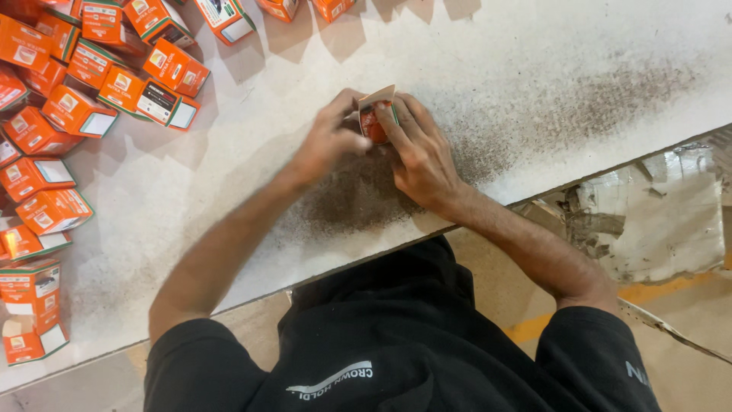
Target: The person folds flat cardboard cartons into open product boxes at a workbench. They pick up a flat carton, press and fold its flaps and sides to form a box, then place the finished box onto a large pile of similar orange boxes, repeating the cycle.
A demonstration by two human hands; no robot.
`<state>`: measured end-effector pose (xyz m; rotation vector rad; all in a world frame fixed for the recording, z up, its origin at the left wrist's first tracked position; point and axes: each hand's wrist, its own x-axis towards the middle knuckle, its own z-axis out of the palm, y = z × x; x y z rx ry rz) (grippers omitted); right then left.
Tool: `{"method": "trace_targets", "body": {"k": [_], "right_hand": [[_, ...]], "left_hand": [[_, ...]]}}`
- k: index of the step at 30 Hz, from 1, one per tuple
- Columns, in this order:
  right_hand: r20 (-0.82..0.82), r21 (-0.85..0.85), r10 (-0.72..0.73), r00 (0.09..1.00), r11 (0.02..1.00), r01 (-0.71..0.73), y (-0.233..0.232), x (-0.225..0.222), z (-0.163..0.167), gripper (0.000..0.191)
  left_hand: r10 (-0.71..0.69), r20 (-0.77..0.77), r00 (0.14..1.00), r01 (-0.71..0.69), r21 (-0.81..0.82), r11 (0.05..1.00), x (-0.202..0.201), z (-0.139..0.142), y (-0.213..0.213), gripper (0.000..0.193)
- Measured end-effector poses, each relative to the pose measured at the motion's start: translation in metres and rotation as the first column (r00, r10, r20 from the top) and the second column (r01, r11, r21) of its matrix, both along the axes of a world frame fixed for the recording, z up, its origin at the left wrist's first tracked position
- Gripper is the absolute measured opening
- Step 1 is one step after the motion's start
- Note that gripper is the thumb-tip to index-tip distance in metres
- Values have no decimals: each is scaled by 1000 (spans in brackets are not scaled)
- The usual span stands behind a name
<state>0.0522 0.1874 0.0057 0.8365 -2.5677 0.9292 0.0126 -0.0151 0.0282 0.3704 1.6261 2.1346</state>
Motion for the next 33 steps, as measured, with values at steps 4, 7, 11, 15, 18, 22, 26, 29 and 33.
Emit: {"method": "trace_targets", "body": {"k": [4,7,11,15,18,22,26,29,33], "right_hand": [[7,19,-26,1000,999,26,-2,1,10,69],[106,-139,-4,994,990,19,-1,2,11,54],[11,-89,4,1000,996,-3,-1,0,2,50],[8,-38,-47,999,998,47,5,0,-11,58],[175,-33,-97,980,994,105,9,1,-19,59],[162,-63,-83,983,993,95,11,1,-23,56],[114,-51,-97,989,993,103,10,4,-17,59],[139,-40,-119,983,991,126,7,4,-11,57],[103,-66,-89,991,993,96,6,3,-7,59]], "left_hand": [[-7,188,982,17,-52,998,-6,4,-11,22],[76,191,979,-34,-214,976,-7,0,0,18],[145,-94,985,-171,-409,896,2,-8,10,17],[-18,-734,679,-338,-335,880,10,-8,1,35],[-186,-842,507,-344,-395,851,11,-4,-3,37],[-241,-888,392,-430,-408,805,10,-7,-1,35],[-199,-884,423,-390,-376,840,12,-24,-6,31],[-215,-903,373,-412,-368,833,11,-39,-11,25],[-223,-913,342,-420,-360,833,6,-40,-9,17]]}}
